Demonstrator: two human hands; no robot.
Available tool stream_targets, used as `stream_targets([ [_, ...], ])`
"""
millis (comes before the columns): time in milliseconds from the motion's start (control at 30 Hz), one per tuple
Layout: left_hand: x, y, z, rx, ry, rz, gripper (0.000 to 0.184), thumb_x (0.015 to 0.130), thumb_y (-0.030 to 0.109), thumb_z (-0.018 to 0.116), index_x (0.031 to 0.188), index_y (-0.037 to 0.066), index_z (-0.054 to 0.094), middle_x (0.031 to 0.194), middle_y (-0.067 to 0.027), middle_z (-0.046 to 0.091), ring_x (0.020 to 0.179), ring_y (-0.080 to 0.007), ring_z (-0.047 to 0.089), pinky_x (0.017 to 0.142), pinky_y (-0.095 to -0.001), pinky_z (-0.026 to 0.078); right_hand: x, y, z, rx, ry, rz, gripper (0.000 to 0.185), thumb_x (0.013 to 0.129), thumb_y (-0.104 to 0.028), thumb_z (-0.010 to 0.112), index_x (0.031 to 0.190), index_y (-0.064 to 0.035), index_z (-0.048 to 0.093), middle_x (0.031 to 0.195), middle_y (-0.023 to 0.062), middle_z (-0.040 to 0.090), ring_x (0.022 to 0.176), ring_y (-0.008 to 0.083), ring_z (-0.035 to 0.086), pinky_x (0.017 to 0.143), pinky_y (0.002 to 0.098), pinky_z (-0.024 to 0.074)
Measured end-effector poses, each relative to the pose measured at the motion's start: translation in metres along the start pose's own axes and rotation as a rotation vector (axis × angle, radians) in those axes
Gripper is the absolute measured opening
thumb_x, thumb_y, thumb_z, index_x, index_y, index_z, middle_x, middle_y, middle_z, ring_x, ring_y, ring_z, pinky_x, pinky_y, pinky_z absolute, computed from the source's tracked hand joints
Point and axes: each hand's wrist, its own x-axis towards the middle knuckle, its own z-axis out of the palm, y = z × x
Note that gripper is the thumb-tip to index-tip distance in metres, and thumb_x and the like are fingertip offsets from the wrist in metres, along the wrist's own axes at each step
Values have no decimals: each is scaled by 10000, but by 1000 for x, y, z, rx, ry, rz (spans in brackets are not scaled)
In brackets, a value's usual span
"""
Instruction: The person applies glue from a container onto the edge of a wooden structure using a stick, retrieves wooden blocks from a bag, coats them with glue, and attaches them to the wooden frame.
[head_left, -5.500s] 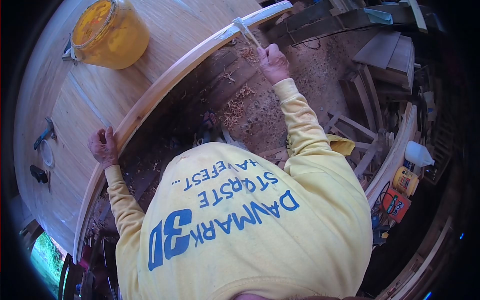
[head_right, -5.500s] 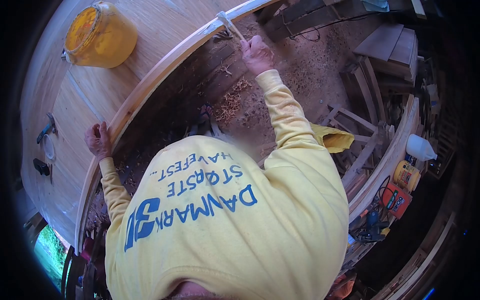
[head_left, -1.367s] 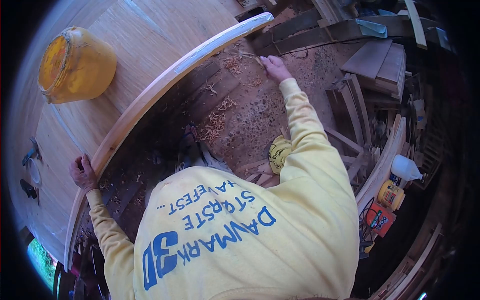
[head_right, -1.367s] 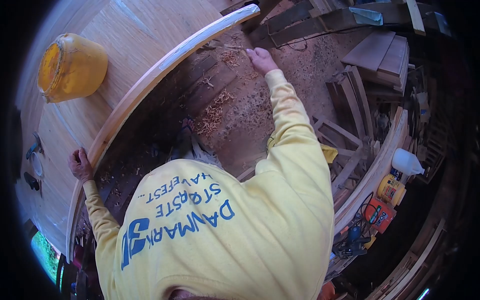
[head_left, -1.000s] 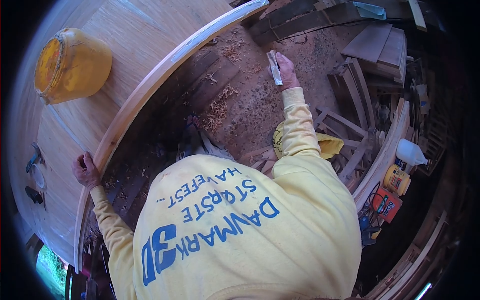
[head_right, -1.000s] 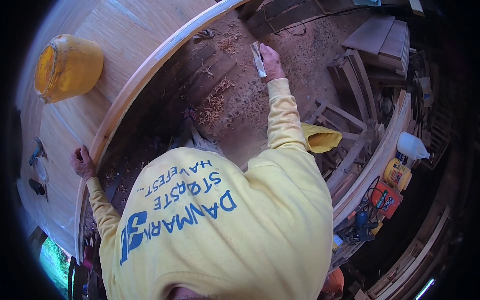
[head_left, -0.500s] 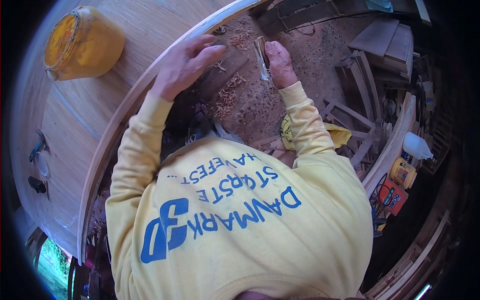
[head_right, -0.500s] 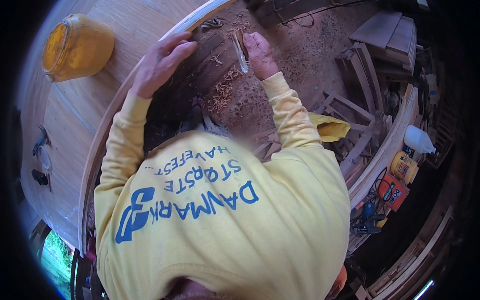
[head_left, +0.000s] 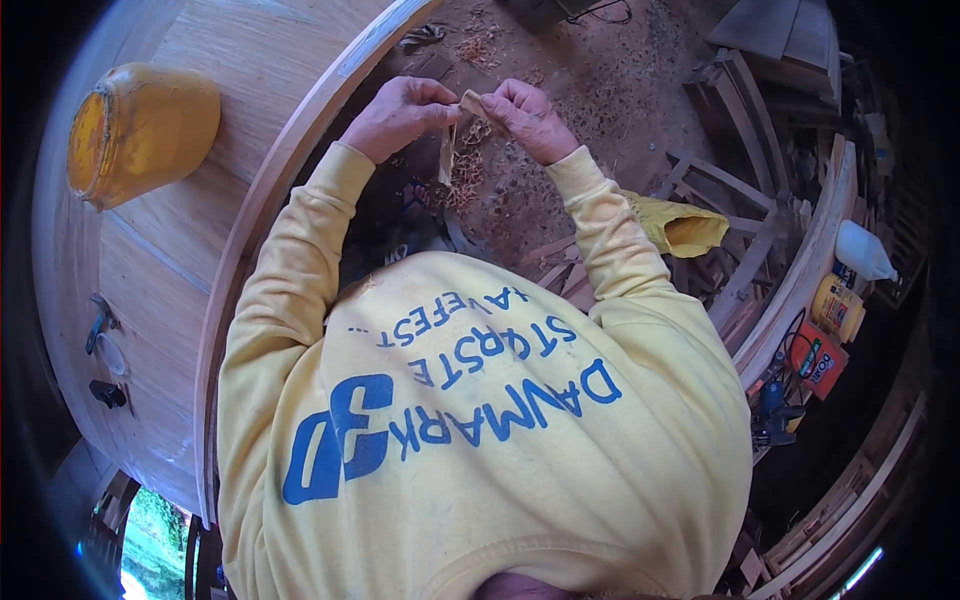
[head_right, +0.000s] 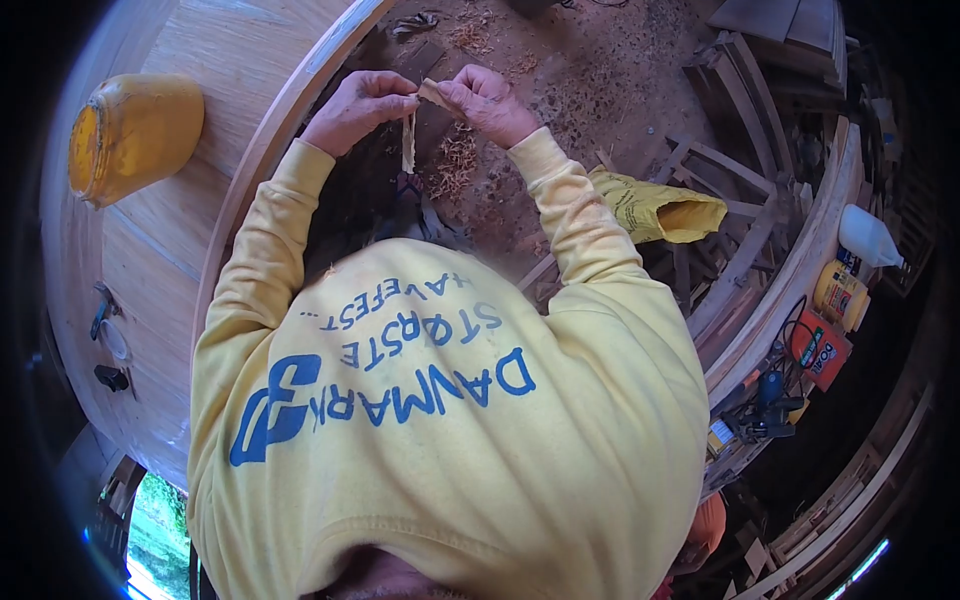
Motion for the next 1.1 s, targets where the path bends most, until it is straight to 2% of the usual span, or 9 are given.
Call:
stream_targets([
  [200,-3,-9,-1,302,-38,134,173,886,122,714,998,-7,681,822,-2,661,794,-63,591,764,-273,502,-17,2,4,165,-2,121,263,987,-321,663,881,-91,593,714,-17,574,606,56,494,539,214,397],
  [367,-19,-11,-11,952,188,649,81,808,48,663,835,15,594,805,-178,654,774,-374,639,660,-369,502,-40,-19,-8,346,228,204,282,999,-333,632,884,-90,545,693,-3,555,568,75,483,505,216,371],
  [467,-39,0,-20,744,113,467,72,807,46,667,843,27,608,792,-166,641,795,-342,650,652,-374,505,-68,-14,-40,431,474,140,243,1001,-298,606,914,-82,537,732,18,570,595,91,500,502,234,390],
  [633,-53,7,-29,590,182,550,163,817,-16,668,975,22,654,842,-83,618,752,-189,621,666,-310,502,-94,-1,-20,727,440,53,231,982,-170,562,1173,-54,505,932,70,645,754,170,607,582,284,477],
  [767,-78,-10,-43,508,210,527,247,866,-30,669,1108,15,667,880,-36,621,779,-117,601,691,-267,492,-115,28,30,267,711,166,196,969,-152,592,1117,-27,563,954,45,650,801,105,593,699,260,493],
  [833,-87,-18,-46,534,190,472,277,820,-21,684,1092,29,671,900,-108,659,787,-234,630,729,-327,521,-139,41,38,107,840,61,186,950,-133,626,1090,-21,578,940,18,623,805,76,551,725,231,471],
  [867,-91,-20,-48,518,181,474,265,832,-25,685,1091,28,670,915,-100,661,801,-216,634,737,-315,519,-151,40,34,73,929,-14,192,946,-121,632,1089,-8,571,928,13,611,804,74,539,723,231,468],
  [1033,-106,-25,-46,401,207,380,200,884,-49,673,1067,32,676,958,-40,658,873,-128,627,788,-250,496,-230,-39,-67,-553,1476,-293,194,942,-119,650,1027,22,548,909,41,598,761,97,535,686,257,480],
  [1100,-102,-28,-45,383,229,361,190,898,-54,661,1065,34,677,1003,-27,652,894,-104,605,810,-242,489,-269,-22,-146,-521,1661,-234,244,935,-145,658,1070,25,546,933,93,606,835,178,581,780,335,496],
])
